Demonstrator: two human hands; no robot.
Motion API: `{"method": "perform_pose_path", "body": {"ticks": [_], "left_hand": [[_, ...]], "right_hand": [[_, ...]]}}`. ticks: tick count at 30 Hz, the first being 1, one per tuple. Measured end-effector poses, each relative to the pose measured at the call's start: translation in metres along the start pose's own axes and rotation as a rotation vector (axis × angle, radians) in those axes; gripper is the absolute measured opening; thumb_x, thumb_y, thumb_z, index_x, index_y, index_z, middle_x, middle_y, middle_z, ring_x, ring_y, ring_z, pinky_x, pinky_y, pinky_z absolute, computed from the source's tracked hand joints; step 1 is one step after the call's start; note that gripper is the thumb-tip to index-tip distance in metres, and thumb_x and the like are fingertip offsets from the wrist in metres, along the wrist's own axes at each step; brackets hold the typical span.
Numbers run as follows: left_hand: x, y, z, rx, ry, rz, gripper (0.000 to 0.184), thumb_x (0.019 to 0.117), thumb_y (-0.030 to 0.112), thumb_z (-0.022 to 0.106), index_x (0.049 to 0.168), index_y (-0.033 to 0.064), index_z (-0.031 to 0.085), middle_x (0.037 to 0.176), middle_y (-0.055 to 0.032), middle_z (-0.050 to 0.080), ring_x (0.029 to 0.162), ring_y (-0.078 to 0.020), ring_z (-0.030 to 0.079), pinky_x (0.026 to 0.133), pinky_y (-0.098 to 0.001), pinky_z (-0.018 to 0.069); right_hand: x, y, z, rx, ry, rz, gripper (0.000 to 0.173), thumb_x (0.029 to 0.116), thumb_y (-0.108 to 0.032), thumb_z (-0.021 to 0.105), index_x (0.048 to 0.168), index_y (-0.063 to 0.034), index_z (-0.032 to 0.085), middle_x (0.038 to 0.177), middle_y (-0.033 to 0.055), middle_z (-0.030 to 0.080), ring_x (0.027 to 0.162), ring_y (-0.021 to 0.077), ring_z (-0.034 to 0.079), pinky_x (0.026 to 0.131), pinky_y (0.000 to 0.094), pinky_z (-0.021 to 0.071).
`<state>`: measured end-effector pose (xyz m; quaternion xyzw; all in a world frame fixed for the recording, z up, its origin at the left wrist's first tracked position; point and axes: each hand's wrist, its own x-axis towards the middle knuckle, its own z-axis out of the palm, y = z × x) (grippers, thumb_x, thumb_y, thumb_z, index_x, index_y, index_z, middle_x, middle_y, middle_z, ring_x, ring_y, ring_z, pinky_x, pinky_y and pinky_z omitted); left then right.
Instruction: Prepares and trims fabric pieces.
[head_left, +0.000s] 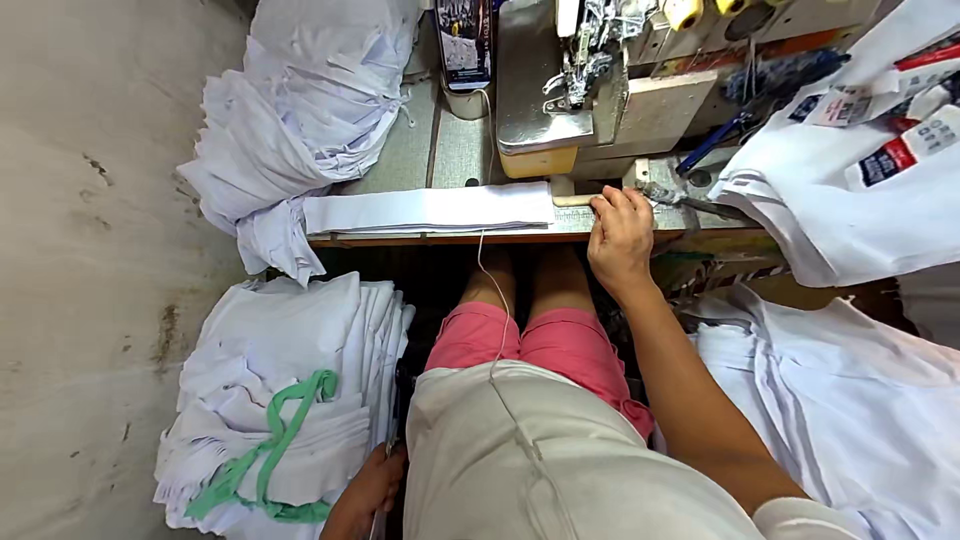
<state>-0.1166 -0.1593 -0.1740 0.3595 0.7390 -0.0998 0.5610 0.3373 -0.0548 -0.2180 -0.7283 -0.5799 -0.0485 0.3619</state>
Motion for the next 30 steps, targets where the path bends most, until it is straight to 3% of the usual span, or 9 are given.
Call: {"method": "perform_pose_path", "body": {"ticks": [2,5,8,14,20,22,24,28,30], "left_hand": [[-0.028,0.003,-0.020,0.027,-0.137,0.062,0.020,0.1084,0.012,0.044,0.127,0.0041,0.048,0.067,0.0040,0.043,0.050,-0.0045,0.042,0.047,-0.0210,0.0402],[-0.071,0.021,-0.041,0.374,-0.125,0.268,0.039,0.1055,0.016,0.050,0.140,-0.0018,0.047,0.082,-0.0092,0.056,0.062,-0.0161,0.051,0.059,-0.0347,0.0466],[-0.098,0.057,-0.048,0.651,0.015,0.538,0.040,0.1053,0.017,0.052,0.137,-0.0067,0.051,0.086,-0.0251,0.066,0.072,-0.0386,0.065,0.069,-0.0562,0.0538],[-0.107,0.173,-0.048,1.172,-0.016,0.911,0.027,0.1048,0.008,0.053,0.129,-0.0045,0.055,0.099,-0.0264,0.067,0.090,-0.0454,0.069,0.077,-0.0596,0.0555],[-0.110,0.266,-0.012,1.669,-0.255,1.079,0.027,0.1019,-0.001,0.052,0.129,-0.0041,0.050,0.099,-0.0258,0.063,0.093,-0.0453,0.066,0.076,-0.0569,0.0535],[-0.108,0.282,0.011,1.756,-0.333,1.194,0.027,0.1006,-0.001,0.054,0.127,-0.0040,0.051,0.097,-0.0250,0.063,0.091,-0.0446,0.067,0.075,-0.0566,0.0537],[-0.105,0.293,0.031,1.791,-0.376,1.303,0.025,0.1023,0.002,0.054,0.127,-0.0036,0.053,0.101,-0.0252,0.064,0.095,-0.0442,0.067,0.076,-0.0568,0.0537],[-0.084,0.318,0.021,1.364,-0.059,1.790,0.047,0.0918,0.023,0.076,0.133,0.0025,0.064,0.109,-0.0199,0.070,0.096,-0.0366,0.070,0.079,-0.0535,0.0565],[-0.065,0.339,0.003,1.045,0.145,1.883,0.029,0.0991,0.018,0.066,0.123,0.0011,0.070,0.107,-0.0184,0.072,0.095,-0.0333,0.071,0.083,-0.0496,0.0576]], "right_hand": [[0.001,0.003,-0.001,0.017,-0.025,0.008,0.034,0.1026,-0.005,0.045,0.128,0.0043,0.066,0.143,0.0251,0.057,0.138,0.0507,0.045,0.115,0.0589,0.0353],[0.004,-0.009,-0.018,0.249,-0.073,0.086,0.033,0.1049,-0.012,0.048,0.124,0.0066,0.067,0.139,0.0264,0.059,0.136,0.0445,0.050,0.115,0.0548,0.0372],[-0.003,-0.054,-0.052,0.552,-0.101,-0.073,0.030,0.1035,-0.014,0.051,0.116,0.0088,0.066,0.112,0.0215,0.068,0.102,0.0213,0.067,0.092,0.0355,0.0560],[-0.046,-0.105,-0.078,0.743,-0.383,-0.521,0.029,0.1043,-0.015,0.049,0.114,-0.0003,0.072,0.111,0.0153,0.072,0.110,0.0212,0.066,0.100,0.0301,0.0506],[-0.081,-0.081,-0.128,0.410,-0.595,-0.280,0.042,0.0882,-0.020,0.061,0.124,-0.0012,0.068,0.115,0.0164,0.070,0.103,0.0289,0.069,0.090,0.0421,0.0574],[-0.094,-0.085,-0.135,0.352,-0.661,-0.151,0.035,0.0836,-0.012,0.071,0.115,0.0046,0.069,0.099,0.0198,0.071,0.088,0.0351,0.072,0.077,0.0519,0.0594],[-0.111,-0.088,-0.131,0.291,-0.578,-0.037,0.028,0.0813,-0.022,0.076,0.091,0.0021,0.067,0.074,0.0139,0.066,0.064,0.0277,0.066,0.058,0.0451,0.0556],[-0.148,-0.093,-0.137,0.367,-0.538,0.413,0.040,0.0810,-0.038,0.074,0.087,0.0002,0.068,0.065,0.0043,0.059,0.056,0.0081,0.054,0.053,0.0282,0.0452],[-0.158,-0.101,-0.143,0.471,-0.593,0.693,0.037,0.0819,-0.036,0.073,0.093,-0.0019,0.067,0.068,-0.0017,0.058,0.057,0.0023,0.052,0.054,0.0239,0.0442]]}}
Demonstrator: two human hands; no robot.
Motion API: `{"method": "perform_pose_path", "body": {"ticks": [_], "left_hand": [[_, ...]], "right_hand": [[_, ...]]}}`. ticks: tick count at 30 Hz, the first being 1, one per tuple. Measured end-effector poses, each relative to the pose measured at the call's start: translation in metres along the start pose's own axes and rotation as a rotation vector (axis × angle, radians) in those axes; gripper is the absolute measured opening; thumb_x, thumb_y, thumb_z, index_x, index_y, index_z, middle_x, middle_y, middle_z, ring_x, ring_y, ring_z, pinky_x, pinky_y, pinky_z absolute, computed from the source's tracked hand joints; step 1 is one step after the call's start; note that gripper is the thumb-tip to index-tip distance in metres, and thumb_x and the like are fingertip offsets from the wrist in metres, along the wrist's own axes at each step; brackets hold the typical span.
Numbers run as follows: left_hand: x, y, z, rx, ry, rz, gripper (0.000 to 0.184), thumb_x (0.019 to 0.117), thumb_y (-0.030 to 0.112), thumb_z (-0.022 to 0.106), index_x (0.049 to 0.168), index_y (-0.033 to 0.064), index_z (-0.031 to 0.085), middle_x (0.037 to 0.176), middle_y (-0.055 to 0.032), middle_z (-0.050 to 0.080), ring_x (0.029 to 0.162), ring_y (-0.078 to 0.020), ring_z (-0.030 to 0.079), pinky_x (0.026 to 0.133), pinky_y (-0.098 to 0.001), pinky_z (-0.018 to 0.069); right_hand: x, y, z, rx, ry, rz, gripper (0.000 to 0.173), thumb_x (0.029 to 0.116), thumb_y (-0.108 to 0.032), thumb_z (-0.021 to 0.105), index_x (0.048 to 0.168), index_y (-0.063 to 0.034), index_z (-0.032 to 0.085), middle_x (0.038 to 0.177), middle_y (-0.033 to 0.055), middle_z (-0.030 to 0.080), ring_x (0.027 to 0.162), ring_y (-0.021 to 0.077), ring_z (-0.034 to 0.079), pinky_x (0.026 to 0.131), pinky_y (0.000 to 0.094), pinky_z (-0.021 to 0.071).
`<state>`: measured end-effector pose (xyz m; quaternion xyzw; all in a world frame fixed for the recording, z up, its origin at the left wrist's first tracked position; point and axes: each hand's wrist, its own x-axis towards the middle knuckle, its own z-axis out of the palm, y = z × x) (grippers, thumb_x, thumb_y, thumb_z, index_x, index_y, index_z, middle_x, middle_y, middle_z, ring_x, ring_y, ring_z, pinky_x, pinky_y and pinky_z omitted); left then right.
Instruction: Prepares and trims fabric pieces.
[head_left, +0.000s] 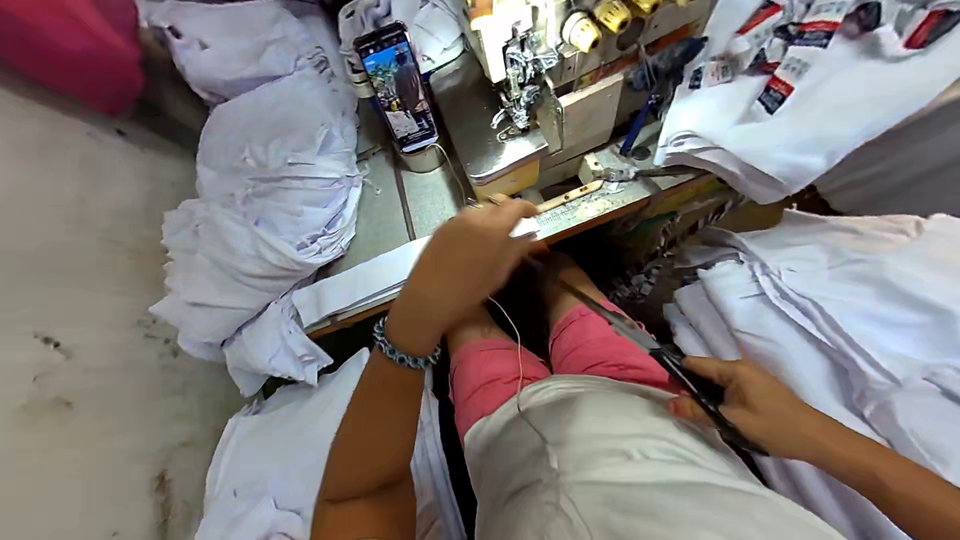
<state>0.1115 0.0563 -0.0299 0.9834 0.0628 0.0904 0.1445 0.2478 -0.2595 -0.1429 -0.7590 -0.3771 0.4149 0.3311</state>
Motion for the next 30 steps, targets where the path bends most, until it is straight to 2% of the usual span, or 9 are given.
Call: {"method": "perform_pose_path", "body": {"ticks": [2,4,7,10,15,19,24,27,30], "left_hand": [[0.003,-0.028,0.029,0.038,0.238,-0.083,0.020,0.1015,0.013,0.059,0.104,0.0001,0.074,0.093,-0.0180,0.071,0.085,-0.0333,0.070,0.075,-0.0472,0.0566],[0.001,-0.041,0.063,0.076,0.218,-0.103,0.020,0.1018,0.011,0.059,0.103,-0.0031,0.073,0.097,-0.0216,0.068,0.089,-0.0380,0.068,0.077,-0.0503,0.0557],[0.002,-0.055,0.100,0.171,0.160,-0.084,0.024,0.1002,0.013,0.062,0.112,-0.0058,0.071,0.105,-0.0240,0.068,0.097,-0.0408,0.068,0.081,-0.0511,0.0561],[0.010,-0.064,0.123,0.277,0.162,-0.079,0.021,0.0968,0.012,0.065,0.103,-0.0050,0.074,0.096,-0.0224,0.071,0.091,-0.0388,0.072,0.074,-0.0484,0.0580],[0.017,-0.066,0.128,0.391,0.198,-0.017,0.013,0.0943,0.005,0.064,0.090,-0.0048,0.072,0.087,-0.0204,0.068,0.079,-0.0362,0.071,0.060,-0.0440,0.0552],[0.022,-0.084,0.117,0.064,0.173,-0.138,0.022,0.0983,0.011,0.060,0.098,-0.0050,0.074,0.091,-0.0222,0.070,0.084,-0.0382,0.071,0.073,-0.0514,0.0573],[0.024,-0.094,0.107,-0.188,0.099,-0.271,0.025,0.1003,0.014,0.058,0.105,-0.0040,0.074,0.096,-0.0215,0.070,0.090,-0.0340,0.069,0.083,-0.0502,0.0541],[0.023,-0.095,0.108,-0.220,0.132,-0.269,0.024,0.0996,0.014,0.059,0.103,-0.0035,0.075,0.094,-0.0211,0.070,0.089,-0.0323,0.069,0.082,-0.0477,0.0537],[0.022,-0.096,0.112,-0.211,0.172,-0.242,0.023,0.0990,0.014,0.060,0.103,-0.0029,0.076,0.092,-0.0199,0.070,0.086,-0.0307,0.069,0.079,-0.0449,0.0541]], "right_hand": [[-0.008,-0.002,0.004,0.201,-0.050,0.167,0.033,0.0829,-0.042,0.072,0.092,-0.0109,0.065,0.064,-0.0093,0.057,0.050,-0.0007,0.054,0.047,0.0192,0.0476],[-0.012,-0.004,0.008,0.402,-0.100,0.254,0.038,0.0814,-0.054,0.073,0.088,-0.0185,0.063,0.058,-0.0121,0.056,0.044,0.0006,0.055,0.042,0.0188,0.0478],[-0.011,-0.010,0.011,0.511,-0.172,0.300,0.047,0.0780,-0.067,0.073,0.088,-0.0220,0.063,0.056,-0.0113,0.056,0.043,0.0028,0.055,0.040,0.0195,0.0473],[-0.008,-0.017,0.010,0.556,-0.227,0.293,0.053,0.0784,-0.073,0.071,0.091,-0.0217,0.065,0.057,-0.0096,0.057,0.044,0.0039,0.057,0.040,0.0201,0.0484],[-0.001,-0.036,0.010,0.582,-0.283,0.339,0.053,0.0795,-0.074,0.069,0.090,-0.0221,0.065,0.059,-0.0084,0.058,0.045,0.0045,0.057,0.042,0.0195,0.0483],[0.008,-0.042,0.010,0.544,-0.293,0.398,0.054,0.0829,-0.073,0.064,0.092,-0.0202,0.064,0.060,-0.0072,0.057,0.046,0.0058,0.057,0.042,0.0198,0.0483],[0.018,-0.050,0.009,0.506,-0.292,0.426,0.049,0.0891,-0.066,0.059,0.095,-0.0173,0.062,0.061,-0.0063,0.057,0.049,0.0067,0.058,0.047,0.0201,0.0498],[0.026,-0.057,0.008,0.471,-0.298,0.442,0.047,0.0937,-0.062,0.055,0.099,-0.0150,0.060,0.063,-0.0063,0.056,0.051,0.0063,0.059,0.049,0.0200,0.0504],[0.031,-0.058,0.009,0.461,-0.310,0.431,0.053,0.0904,-0.069,0.056,0.097,-0.0164,0.060,0.063,-0.0066,0.055,0.051,0.0055,0.057,0.049,0.0198,0.0495]]}}
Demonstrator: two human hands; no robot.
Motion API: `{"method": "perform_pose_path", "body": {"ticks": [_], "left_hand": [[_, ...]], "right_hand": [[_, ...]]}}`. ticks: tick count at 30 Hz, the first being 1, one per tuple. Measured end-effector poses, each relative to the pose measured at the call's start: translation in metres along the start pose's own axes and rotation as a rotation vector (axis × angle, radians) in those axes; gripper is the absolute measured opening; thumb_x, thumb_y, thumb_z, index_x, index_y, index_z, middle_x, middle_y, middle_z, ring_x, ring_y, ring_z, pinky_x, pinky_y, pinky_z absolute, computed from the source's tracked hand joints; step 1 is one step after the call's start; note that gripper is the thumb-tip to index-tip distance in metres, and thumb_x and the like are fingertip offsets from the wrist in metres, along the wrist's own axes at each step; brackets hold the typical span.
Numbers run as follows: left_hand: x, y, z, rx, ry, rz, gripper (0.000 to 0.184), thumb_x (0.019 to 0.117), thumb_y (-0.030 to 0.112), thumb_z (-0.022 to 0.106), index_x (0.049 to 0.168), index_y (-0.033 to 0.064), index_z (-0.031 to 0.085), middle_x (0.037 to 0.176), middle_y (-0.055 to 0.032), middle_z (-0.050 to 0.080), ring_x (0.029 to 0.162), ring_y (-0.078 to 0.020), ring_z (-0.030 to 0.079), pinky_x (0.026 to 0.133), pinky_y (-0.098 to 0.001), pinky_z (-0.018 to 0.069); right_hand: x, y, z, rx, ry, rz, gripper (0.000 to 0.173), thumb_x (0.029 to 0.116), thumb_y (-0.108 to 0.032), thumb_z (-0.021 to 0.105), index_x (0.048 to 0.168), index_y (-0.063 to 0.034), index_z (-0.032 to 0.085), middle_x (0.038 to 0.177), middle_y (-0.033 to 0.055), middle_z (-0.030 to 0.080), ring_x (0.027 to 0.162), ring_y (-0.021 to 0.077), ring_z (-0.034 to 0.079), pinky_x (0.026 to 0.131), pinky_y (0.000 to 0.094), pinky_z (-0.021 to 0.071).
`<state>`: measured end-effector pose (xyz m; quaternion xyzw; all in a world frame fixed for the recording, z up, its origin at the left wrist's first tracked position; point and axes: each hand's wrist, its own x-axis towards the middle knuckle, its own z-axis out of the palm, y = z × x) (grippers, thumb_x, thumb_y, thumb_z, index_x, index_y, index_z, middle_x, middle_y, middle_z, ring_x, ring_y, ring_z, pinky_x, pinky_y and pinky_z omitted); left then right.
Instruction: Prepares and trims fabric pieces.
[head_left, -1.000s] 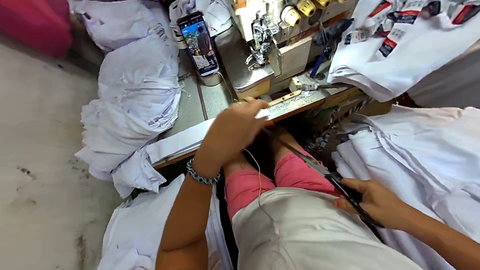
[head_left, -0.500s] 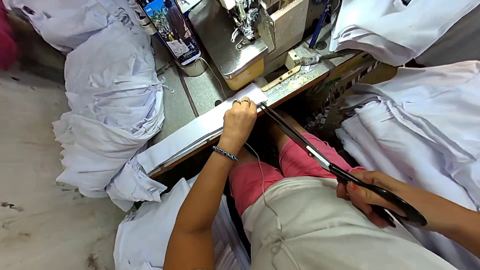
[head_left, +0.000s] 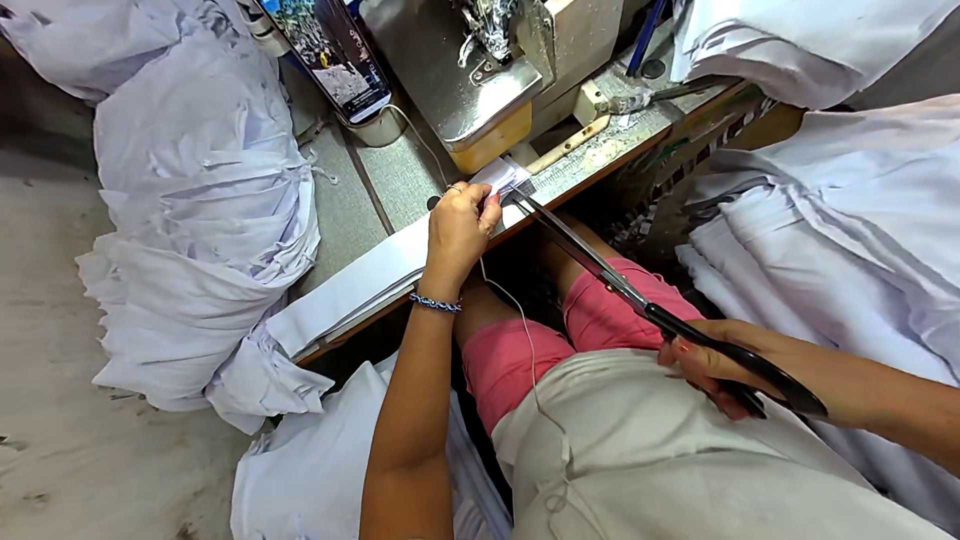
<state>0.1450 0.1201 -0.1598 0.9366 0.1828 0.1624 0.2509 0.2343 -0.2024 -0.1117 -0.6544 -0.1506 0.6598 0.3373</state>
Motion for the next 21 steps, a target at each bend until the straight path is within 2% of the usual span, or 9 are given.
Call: {"method": "perform_pose_path", "body": {"ticks": [4,6,11,17,21], "left_hand": [[0.001,-0.005,-0.003,-0.089,-0.023,-0.034,0.024,0.1007,0.014,0.058,0.105,-0.0038,0.075,0.097,-0.0204,0.071,0.091,-0.0292,0.069,0.084,-0.0432,0.0536],[0.002,-0.008,-0.007,-0.179,-0.040,-0.072,0.025,0.1012,0.014,0.058,0.106,-0.0043,0.074,0.099,-0.0192,0.072,0.092,-0.0244,0.068,0.086,-0.0392,0.0527],[0.003,-0.015,-0.011,-0.324,-0.057,-0.123,0.023,0.1023,0.015,0.058,0.108,-0.0027,0.072,0.098,-0.0128,0.070,0.083,-0.0098,0.064,0.079,-0.0257,0.0516],[0.003,-0.015,-0.009,-0.325,-0.045,-0.101,0.022,0.1019,0.014,0.059,0.107,-0.0026,0.072,0.098,-0.0128,0.070,0.083,-0.0086,0.063,0.079,-0.0236,0.0510],[0.003,-0.015,-0.007,-0.281,-0.032,-0.070,0.022,0.1011,0.014,0.059,0.106,-0.0020,0.074,0.095,-0.0136,0.071,0.085,-0.0132,0.065,0.081,-0.0281,0.0515]], "right_hand": [[0.001,0.000,0.001,-0.027,0.008,-0.009,0.059,0.0876,-0.074,0.055,0.099,-0.0165,0.060,0.065,-0.0070,0.055,0.052,0.0050,0.056,0.049,0.0203,0.0491],[-0.001,0.002,0.001,-0.023,0.012,-0.007,0.060,0.0865,-0.075,0.057,0.100,-0.0161,0.061,0.064,-0.0077,0.055,0.051,0.0050,0.056,0.050,0.0206,0.0504],[-0.006,0.011,0.004,-0.019,0.045,-0.019,0.065,0.0795,-0.084,0.058,0.095,-0.0209,0.061,0.062,-0.0089,0.054,0.049,0.0042,0.055,0.046,0.0200,0.0474],[-0.007,0.011,0.009,-0.032,0.083,-0.008,0.068,0.0770,-0.086,0.058,0.095,-0.0212,0.060,0.063,-0.0089,0.055,0.049,0.0043,0.055,0.046,0.0198,0.0468],[-0.006,0.008,0.011,-0.052,0.083,0.006,0.065,0.0800,-0.083,0.058,0.097,-0.0207,0.061,0.065,-0.0087,0.055,0.052,0.0039,0.056,0.048,0.0195,0.0473]]}}
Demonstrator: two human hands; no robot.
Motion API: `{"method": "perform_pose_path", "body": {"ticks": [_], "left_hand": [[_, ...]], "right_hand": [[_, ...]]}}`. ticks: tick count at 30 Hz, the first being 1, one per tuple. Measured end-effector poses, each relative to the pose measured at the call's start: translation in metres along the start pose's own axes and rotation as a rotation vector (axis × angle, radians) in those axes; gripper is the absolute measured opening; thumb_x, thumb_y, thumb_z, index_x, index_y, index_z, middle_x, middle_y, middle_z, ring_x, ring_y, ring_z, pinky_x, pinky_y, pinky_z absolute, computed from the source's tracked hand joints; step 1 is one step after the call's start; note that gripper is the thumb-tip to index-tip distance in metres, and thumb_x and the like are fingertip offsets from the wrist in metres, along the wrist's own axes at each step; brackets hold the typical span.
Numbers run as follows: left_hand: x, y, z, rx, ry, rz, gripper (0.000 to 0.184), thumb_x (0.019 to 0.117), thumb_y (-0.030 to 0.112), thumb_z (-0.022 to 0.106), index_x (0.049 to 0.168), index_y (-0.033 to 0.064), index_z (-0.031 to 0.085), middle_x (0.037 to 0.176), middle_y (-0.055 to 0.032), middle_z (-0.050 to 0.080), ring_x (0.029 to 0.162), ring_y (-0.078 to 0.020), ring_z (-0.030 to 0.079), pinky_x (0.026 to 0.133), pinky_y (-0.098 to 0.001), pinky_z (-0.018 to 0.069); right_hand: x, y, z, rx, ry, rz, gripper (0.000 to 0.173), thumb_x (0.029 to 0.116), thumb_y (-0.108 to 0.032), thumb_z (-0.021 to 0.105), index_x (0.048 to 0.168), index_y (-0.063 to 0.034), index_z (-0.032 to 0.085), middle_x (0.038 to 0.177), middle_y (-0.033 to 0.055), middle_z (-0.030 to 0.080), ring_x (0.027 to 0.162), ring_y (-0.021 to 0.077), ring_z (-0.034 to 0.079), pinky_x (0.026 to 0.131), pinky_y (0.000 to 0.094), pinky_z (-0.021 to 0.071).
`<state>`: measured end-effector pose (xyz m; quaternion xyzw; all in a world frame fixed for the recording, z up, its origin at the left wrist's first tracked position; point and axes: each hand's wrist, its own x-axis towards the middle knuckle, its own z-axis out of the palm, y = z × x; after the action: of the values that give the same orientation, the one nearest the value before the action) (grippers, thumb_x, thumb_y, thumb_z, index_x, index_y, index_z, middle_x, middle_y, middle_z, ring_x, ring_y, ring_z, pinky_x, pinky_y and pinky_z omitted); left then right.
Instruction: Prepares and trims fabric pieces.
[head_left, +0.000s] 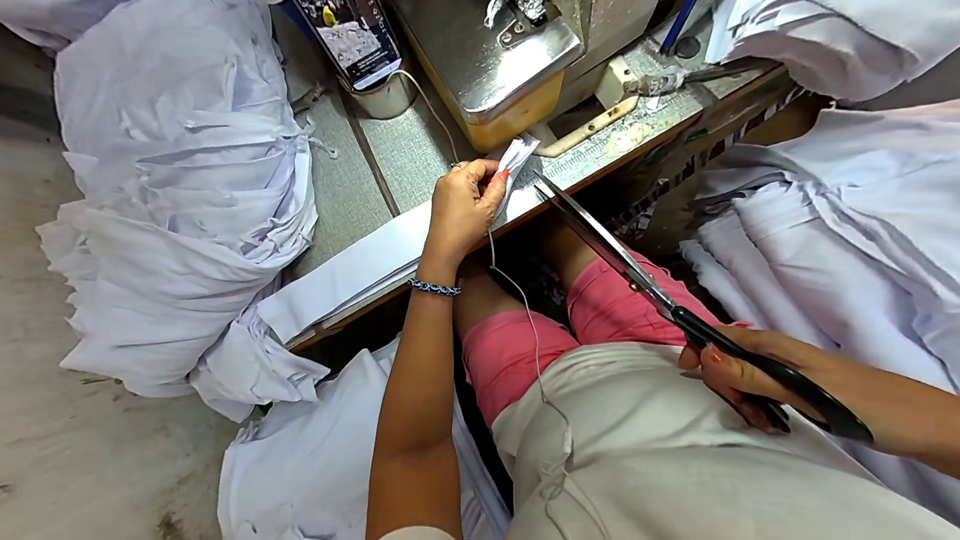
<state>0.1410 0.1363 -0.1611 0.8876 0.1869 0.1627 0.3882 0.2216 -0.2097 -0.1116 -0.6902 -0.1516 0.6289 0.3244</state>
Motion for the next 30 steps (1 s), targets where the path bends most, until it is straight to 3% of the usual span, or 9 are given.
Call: {"method": "perform_pose_path", "body": {"ticks": [4,9,12,16,21,25,27,30], "left_hand": [[-0.002,0.002,0.005,0.083,0.030,0.051,0.022,0.0999,0.013,0.060,0.105,-0.0021,0.075,0.097,-0.0171,0.072,0.089,-0.0214,0.069,0.084,-0.0350,0.0534],[-0.007,0.005,0.015,0.256,0.088,0.152,0.021,0.0975,0.013,0.062,0.103,0.0000,0.077,0.088,-0.0172,0.070,0.081,-0.0278,0.068,0.075,-0.0405,0.0546],[-0.009,0.007,0.020,0.343,0.100,0.207,0.019,0.0965,0.013,0.064,0.102,0.0016,0.079,0.088,-0.0174,0.069,0.079,-0.0292,0.068,0.073,-0.0409,0.0555],[-0.012,0.005,0.024,0.370,0.085,0.271,0.021,0.0941,0.016,0.068,0.106,0.0024,0.079,0.091,-0.0185,0.067,0.079,-0.0305,0.067,0.071,-0.0419,0.0547],[-0.014,0.002,0.014,0.213,0.020,0.250,0.029,0.0901,0.017,0.067,0.111,0.0006,0.078,0.095,-0.0171,0.067,0.083,-0.0257,0.065,0.075,-0.0378,0.0537],[-0.012,-0.003,0.001,0.033,-0.024,0.203,0.021,0.0936,0.011,0.065,0.107,-0.0006,0.077,0.096,-0.0151,0.068,0.078,-0.0145,0.063,0.070,-0.0259,0.0515],[-0.009,-0.007,-0.010,-0.014,-0.011,0.160,0.019,0.0955,0.013,0.068,0.107,-0.0006,0.075,0.104,-0.0159,0.067,0.084,-0.0142,0.063,0.072,-0.0252,0.0525],[-0.008,-0.005,-0.032,-0.041,-0.017,0.097,0.038,0.0859,0.016,0.081,0.117,-0.0012,0.069,0.122,-0.0177,0.065,0.108,-0.0210,0.063,0.089,-0.0345,0.0527]], "right_hand": [[0.002,-0.006,0.002,-0.023,0.009,0.001,0.059,0.0841,-0.078,0.057,0.097,-0.0201,0.060,0.065,-0.0092,0.055,0.053,0.0032,0.056,0.049,0.0189,0.0479],[0.002,-0.007,0.006,-0.038,0.036,0.001,0.061,0.0834,-0.079,0.056,0.098,-0.0200,0.061,0.065,-0.0097,0.055,0.052,0.0030,0.056,0.049,0.0189,0.0478],[0.002,-0.004,0.007,-0.038,0.052,-0.018,0.064,0.0814,-0.083,0.055,0.096,-0.0211,0.061,0.064,-0.0103,0.055,0.052,0.0028,0.055,0.048,0.0191,0.0469],[0.004,-0.009,0.007,-0.079,0.062,-0.014,0.061,0.0852,-0.079,0.053,0.096,-0.0199,0.061,0.064,-0.0100,0.054,0.052,0.0026,0.055,0.049,0.0202,0.0469],[0.018,-0.019,0.009,-0.168,0.111,-0.008,0.053,0.0914,-0.069,0.053,0.095,-0.0164,0.059,0.066,-0.0059,0.053,0.054,0.0058,0.054,0.051,0.0251,0.0462],[0.032,-0.016,0.016,-0.247,0.217,-0.088,0.043,0.0953,-0.055,0.060,0.097,-0.0123,0.061,0.067,-0.0053,0.051,0.057,0.0049,0.051,0.054,0.0268,0.0434],[0.035,-0.011,0.019,-0.264,0.270,-0.116,0.038,0.0929,-0.049,0.065,0.096,-0.0116,0.061,0.068,-0.0056,0.051,0.058,0.0042,0.050,0.055,0.0269,0.0423],[0.035,0.002,0.020,-0.326,0.341,-0.233,0.045,0.0867,-0.052,0.067,0.099,-0.0088,0.065,0.069,-0.0048,0.054,0.060,0.0041,0.051,0.055,0.0275,0.0424]]}}
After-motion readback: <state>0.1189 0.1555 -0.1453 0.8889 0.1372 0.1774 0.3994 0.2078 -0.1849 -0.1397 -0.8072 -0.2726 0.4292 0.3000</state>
